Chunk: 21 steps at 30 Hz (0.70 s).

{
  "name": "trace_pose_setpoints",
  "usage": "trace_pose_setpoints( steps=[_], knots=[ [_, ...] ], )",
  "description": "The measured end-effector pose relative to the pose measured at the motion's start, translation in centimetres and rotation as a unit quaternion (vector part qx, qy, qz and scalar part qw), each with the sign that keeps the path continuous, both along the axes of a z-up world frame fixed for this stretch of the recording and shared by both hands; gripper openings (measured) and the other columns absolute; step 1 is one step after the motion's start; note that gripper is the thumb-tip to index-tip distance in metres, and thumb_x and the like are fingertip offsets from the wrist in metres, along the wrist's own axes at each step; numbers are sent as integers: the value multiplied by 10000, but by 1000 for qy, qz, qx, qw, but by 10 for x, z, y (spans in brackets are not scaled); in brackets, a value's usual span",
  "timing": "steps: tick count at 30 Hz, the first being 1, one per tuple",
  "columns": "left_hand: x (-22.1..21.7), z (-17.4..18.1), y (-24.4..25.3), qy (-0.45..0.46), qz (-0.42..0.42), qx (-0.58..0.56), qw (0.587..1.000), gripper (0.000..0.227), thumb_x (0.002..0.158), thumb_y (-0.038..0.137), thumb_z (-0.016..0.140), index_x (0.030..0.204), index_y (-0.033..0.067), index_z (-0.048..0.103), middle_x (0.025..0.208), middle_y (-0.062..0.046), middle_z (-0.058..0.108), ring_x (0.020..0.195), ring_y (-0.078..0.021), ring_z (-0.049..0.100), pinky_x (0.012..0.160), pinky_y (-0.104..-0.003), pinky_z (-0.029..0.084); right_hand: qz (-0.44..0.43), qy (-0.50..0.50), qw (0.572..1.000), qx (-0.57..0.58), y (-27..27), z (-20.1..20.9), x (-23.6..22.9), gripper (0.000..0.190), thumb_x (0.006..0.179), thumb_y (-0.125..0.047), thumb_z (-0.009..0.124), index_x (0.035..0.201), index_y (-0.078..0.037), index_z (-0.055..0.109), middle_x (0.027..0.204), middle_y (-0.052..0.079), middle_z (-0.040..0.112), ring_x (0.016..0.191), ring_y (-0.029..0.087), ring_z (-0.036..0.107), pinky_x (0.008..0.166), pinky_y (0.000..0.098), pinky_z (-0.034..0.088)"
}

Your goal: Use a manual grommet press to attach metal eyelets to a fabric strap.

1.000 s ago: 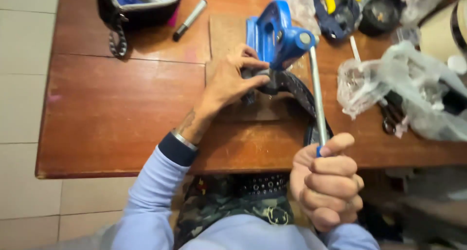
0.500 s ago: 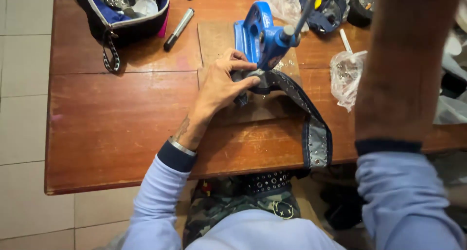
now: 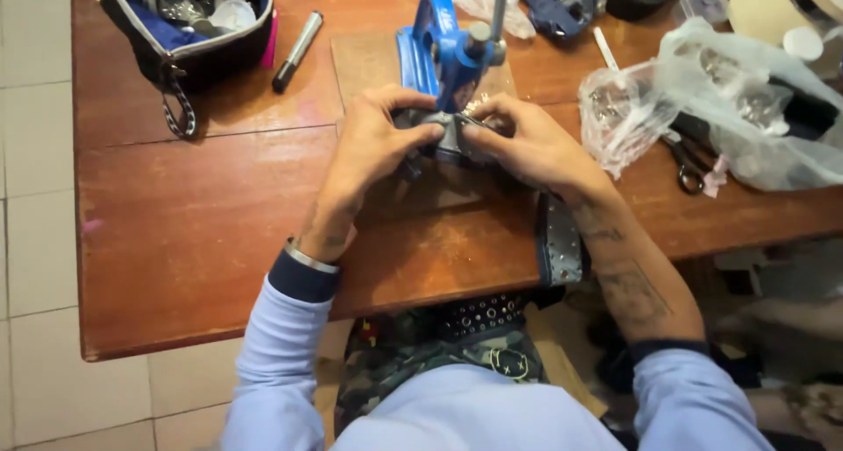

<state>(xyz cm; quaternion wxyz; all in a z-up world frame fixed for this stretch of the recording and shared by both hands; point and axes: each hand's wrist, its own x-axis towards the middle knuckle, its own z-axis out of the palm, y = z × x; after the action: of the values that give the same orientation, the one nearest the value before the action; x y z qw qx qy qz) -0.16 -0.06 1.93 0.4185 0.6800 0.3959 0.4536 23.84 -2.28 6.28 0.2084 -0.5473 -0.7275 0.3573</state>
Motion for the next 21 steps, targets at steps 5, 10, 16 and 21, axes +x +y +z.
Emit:
trace_pose_setpoints(
  steps=[5, 10, 16, 21],
  knots=[
    [-4, 15, 7, -106, -54, -139, 983, 389, 769, 58, 847, 1141, 1, 749, 978, -34, 767, 828, -83, 697, 735, -237, 589, -14, 276, 947, -161, 23, -24, 14, 246, 970, -207, 743, 1055, 18, 689, 940, 9, 716, 856, 71, 656, 763, 221, 539],
    [3, 13, 10, -133, -40, -194, 971, 318, 793, 31, 831, 1074, -35, 696, 927, -74, 736, 795, -111, 705, 703, -246, 587, -47, 245, 948, -198, 27, -5, -5, 204, 911, -152, 747, 1018, 21, 751, 897, 28, 747, 753, 73, 668, 673, 230, 533],
    [6, 7, 8, -150, -15, -199, 968, 293, 788, 24, 819, 1037, -37, 679, 903, -90, 743, 779, -120, 725, 699, -234, 598, -56, 201, 968, -139, 30, 0, -16, 187, 895, -149, 763, 1002, 0, 797, 875, 18, 751, 729, 44, 636, 642, 217, 499],
    [9, 7, 10, -144, 4, -162, 976, 268, 804, 12, 822, 1027, -42, 685, 899, -91, 746, 776, -119, 726, 687, -244, 596, -15, 220, 973, -71, 27, 1, -20, 164, 877, -125, 791, 1009, -29, 805, 878, -17, 752, 762, 20, 633, 664, 183, 506]
  ],
)
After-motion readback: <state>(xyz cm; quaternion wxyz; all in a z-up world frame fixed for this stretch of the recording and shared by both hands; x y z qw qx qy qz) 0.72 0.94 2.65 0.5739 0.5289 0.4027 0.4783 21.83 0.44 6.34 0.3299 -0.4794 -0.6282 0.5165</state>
